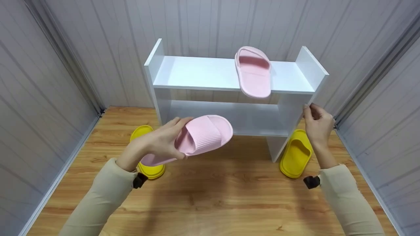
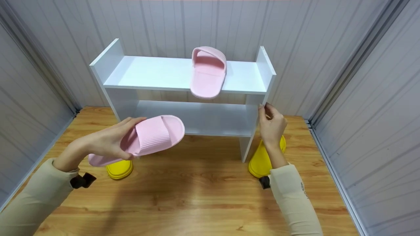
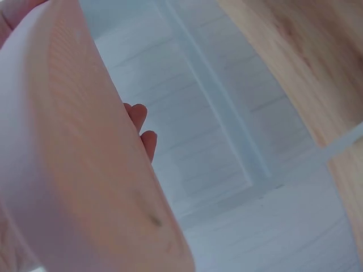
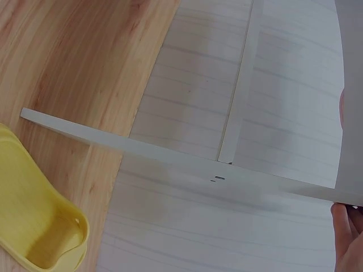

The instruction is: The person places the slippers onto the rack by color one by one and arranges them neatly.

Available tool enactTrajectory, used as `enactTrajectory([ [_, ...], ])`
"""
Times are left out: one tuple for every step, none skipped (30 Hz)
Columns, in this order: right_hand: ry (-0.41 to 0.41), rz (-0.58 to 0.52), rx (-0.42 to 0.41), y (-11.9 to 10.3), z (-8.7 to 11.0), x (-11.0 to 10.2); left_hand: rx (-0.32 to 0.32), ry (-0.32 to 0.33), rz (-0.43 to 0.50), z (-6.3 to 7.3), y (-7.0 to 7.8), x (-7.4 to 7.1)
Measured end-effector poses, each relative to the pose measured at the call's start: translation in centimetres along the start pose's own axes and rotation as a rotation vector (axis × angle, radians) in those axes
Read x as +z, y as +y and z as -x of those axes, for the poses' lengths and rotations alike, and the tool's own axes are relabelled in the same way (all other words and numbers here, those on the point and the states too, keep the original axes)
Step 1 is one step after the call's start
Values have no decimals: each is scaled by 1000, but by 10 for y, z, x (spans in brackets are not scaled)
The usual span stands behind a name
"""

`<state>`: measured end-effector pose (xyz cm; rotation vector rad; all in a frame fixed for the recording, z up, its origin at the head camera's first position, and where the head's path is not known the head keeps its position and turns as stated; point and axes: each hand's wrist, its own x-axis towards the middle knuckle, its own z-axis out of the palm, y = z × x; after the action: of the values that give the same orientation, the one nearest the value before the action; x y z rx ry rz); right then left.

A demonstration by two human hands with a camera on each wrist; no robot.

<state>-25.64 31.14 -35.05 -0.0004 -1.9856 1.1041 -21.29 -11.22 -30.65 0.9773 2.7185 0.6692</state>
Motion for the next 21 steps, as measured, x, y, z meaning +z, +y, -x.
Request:
enactTrajectory([
  [1,2,1,0,0,0,7,8,-5,0,1,-1],
  [2,5,6,0,0,1,11,15,-10,-1,2,-3],
  [2,7,7,0,0,1,16,22,-14,-1,4,-4],
  [1,12,6,0,0,1,18,26,-12,-1,5,-6],
  [0,18,6,0,0,1,20,31,-10,-1,6,-8],
  [-2,21,7,0,0,1,22,39,-12,-1,8,-10],
  [-4,24,8,0,1,1,27,47,-9,-1,10,-13],
  [-6,25,8,0,1,1,34,57,-9,-1,12,-15],
  [-7,24,6,0,1,1,45,70,-10,-1,14,-18],
  [-7,25,6,-1,1,1,57,83,-8,-1,16,-20],
  [-6,25,5,-1,2,1,69,96,-7,-1,18,-23],
  [-4,23,4,-1,2,1,82,107,-7,-1,21,-25],
  [-2,24,2,-1,2,1,92,113,-5,-1,23,-28],
  [0,24,0,-1,2,1,97,119,-6,-1,25,-30],
  [1,22,-1,-2,2,2,102,121,-6,-1,28,-32],
  [2,20,-3,-2,2,2,104,122,-5,0,30,-34],
  [3,19,-5,-2,3,2,104,123,-7,0,32,-37],
  [3,15,-7,-2,3,2,104,123,-9,0,34,-39],
  [3,15,-9,-2,3,2,105,126,-12,1,36,-41],
  [2,13,-11,-3,3,3,106,129,-13,1,38,-43],
  [0,10,-12,-3,3,3,105,132,-14,2,39,-44],
])
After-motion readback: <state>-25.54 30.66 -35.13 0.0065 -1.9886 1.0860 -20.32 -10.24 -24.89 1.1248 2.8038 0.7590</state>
